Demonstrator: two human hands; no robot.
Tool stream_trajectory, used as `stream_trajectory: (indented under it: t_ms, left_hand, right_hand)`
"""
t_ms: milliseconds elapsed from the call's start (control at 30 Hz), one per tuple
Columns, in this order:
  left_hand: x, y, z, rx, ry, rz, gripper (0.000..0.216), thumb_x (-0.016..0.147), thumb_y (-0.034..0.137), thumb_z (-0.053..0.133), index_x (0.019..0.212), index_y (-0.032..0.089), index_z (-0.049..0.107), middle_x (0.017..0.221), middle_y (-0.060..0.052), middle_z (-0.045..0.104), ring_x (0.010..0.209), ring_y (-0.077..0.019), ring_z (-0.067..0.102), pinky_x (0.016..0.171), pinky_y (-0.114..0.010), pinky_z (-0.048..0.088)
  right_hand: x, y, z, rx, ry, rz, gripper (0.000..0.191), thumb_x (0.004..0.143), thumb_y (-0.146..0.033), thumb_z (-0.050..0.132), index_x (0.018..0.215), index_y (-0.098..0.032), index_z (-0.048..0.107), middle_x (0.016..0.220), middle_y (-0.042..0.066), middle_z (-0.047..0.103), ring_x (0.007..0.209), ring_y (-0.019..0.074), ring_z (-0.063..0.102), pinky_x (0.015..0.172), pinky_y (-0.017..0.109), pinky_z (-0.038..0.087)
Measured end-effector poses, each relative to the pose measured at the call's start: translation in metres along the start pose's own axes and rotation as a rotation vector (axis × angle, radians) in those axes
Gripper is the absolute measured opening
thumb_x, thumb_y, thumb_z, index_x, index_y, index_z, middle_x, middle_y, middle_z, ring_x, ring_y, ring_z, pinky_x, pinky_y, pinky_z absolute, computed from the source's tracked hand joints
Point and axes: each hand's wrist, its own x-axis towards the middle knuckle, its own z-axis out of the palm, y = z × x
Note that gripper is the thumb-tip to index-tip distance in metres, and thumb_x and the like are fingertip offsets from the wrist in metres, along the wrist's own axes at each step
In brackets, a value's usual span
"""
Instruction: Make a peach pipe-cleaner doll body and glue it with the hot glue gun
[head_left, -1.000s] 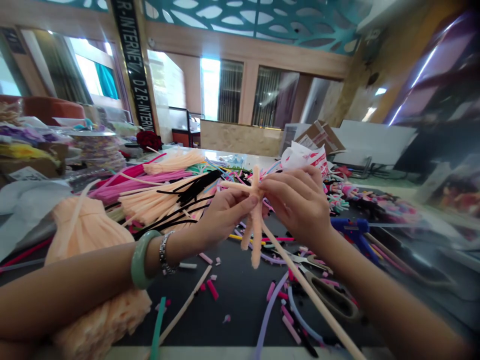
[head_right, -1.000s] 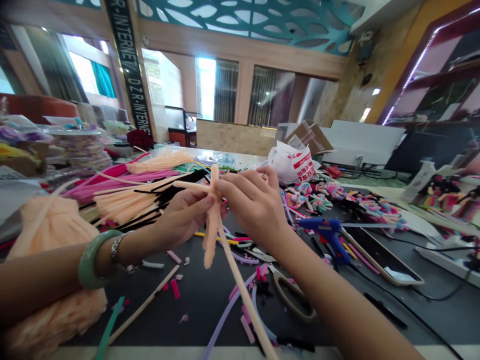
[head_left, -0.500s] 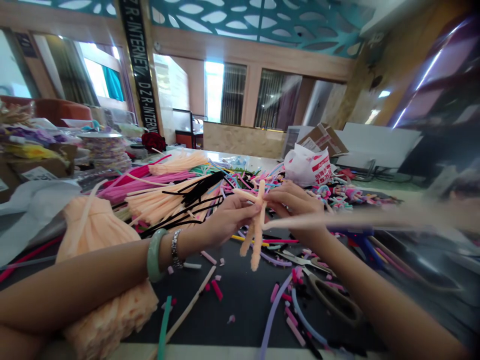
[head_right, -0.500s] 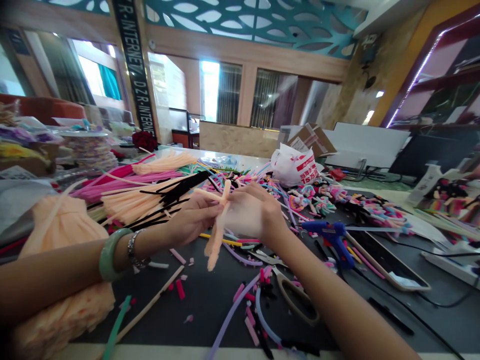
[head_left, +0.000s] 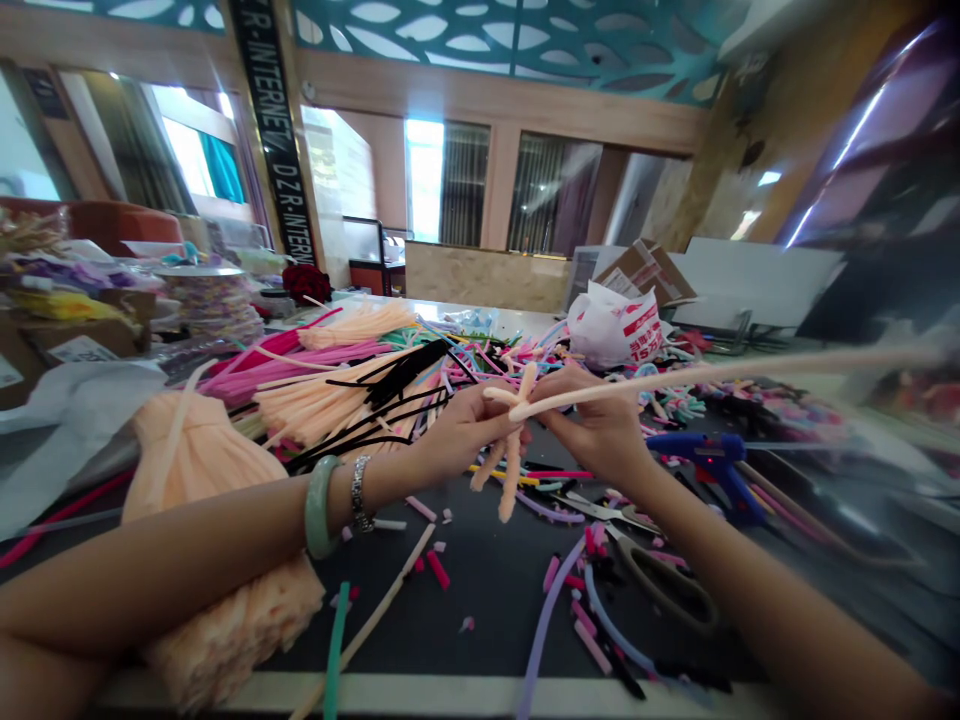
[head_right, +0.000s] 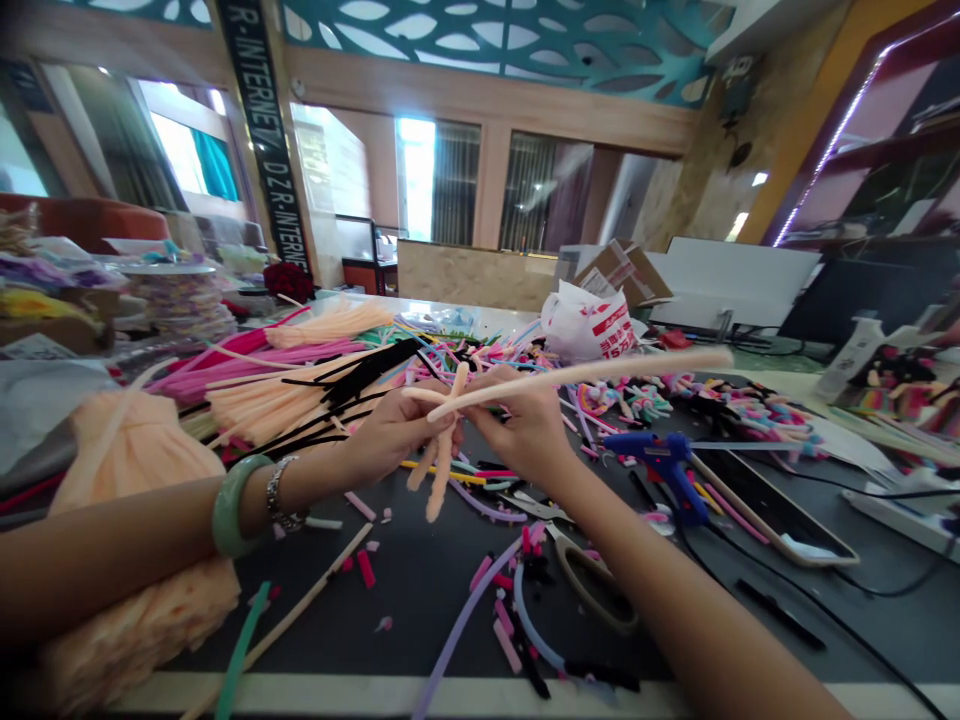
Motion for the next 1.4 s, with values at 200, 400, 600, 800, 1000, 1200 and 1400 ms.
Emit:
stream_trajectory:
  t_ms: [200,400,600,800,1000,1200,1400]
  left_hand:
    - [0.002,0.001,-0.002,0.234,0.036,0.123,0.021,0.080,0.033,0.063,0.078,0.012,0.064,0.073,-0.002,0.061,0.066,-0.0111,0.058,0.061,-0.022,0.048]
    - [-0.001,0.001,-0.002,0.368,0.185,0.261,0.029,0.074,0.031,0.069,0.099,0.018,0.061,0.094,-0.005,0.064,0.085,-0.0156,0.061,0.070,-0.023,0.051]
    - [-0.006,0.012,0.000,0.572,0.225,0.422,0.017,0.078,0.030,0.065,0.091,0.019,0.066,0.090,-0.005,0.067,0.085,-0.0166,0.062,0.075,-0.026,0.049]
    - [-0.006,0.009,-0.003,0.597,0.325,0.351,0.015,0.078,0.030,0.065,0.079,0.016,0.068,0.071,-0.002,0.067,0.066,-0.0131,0.059,0.063,-0.023,0.044]
    - [-0.002,0.007,-0.005,0.376,0.331,0.286,0.017,0.075,0.032,0.069,0.074,0.015,0.067,0.063,-0.001,0.062,0.059,-0.0119,0.055,0.055,-0.022,0.042]
    - [0.001,0.007,-0.005,0.292,0.345,0.285,0.017,0.072,0.029,0.071,0.066,0.014,0.064,0.060,0.001,0.058,0.060,-0.0113,0.053,0.056,-0.023,0.041]
    - [0.004,0.001,-0.004,0.017,0.328,0.240,0.016,0.068,0.024,0.075,0.066,0.014,0.063,0.062,0.003,0.056,0.062,-0.0094,0.053,0.060,-0.022,0.043]
  right_hand:
    - [-0.003,-0.003,0.001,-0.056,0.011,0.018,0.015,0.079,-0.010,0.059,0.082,-0.020,0.070,0.079,0.003,0.069,0.075,0.0146,0.064,0.067,0.027,0.050]
    - [-0.006,-0.003,0.006,-0.065,0.009,-0.008,0.011,0.080,-0.013,0.059,0.079,-0.019,0.067,0.078,0.004,0.069,0.076,0.0161,0.064,0.070,0.030,0.051]
    - [-0.006,-0.004,0.007,-0.078,0.004,0.034,0.009,0.082,-0.016,0.059,0.077,-0.019,0.066,0.080,0.006,0.070,0.078,0.0185,0.064,0.072,0.033,0.051]
    - [-0.007,-0.009,0.010,-0.038,0.006,0.155,0.004,0.080,-0.022,0.063,0.080,-0.019,0.062,0.077,0.003,0.071,0.070,0.0160,0.068,0.064,0.026,0.051]
    - [-0.004,-0.014,0.008,0.031,-0.065,0.298,0.013,0.083,-0.026,0.059,0.089,-0.018,0.066,0.081,0.004,0.072,0.070,0.0165,0.066,0.063,0.026,0.048]
    - [-0.005,-0.006,0.011,0.145,-0.148,0.399,0.021,0.086,-0.034,0.057,0.087,-0.018,0.069,0.075,0.002,0.069,0.066,0.0153,0.060,0.058,0.025,0.044]
    - [-0.004,-0.001,0.010,0.238,-0.162,0.453,0.023,0.084,-0.038,0.058,0.085,-0.018,0.069,0.070,0.001,0.065,0.060,0.0138,0.055,0.054,0.025,0.040]
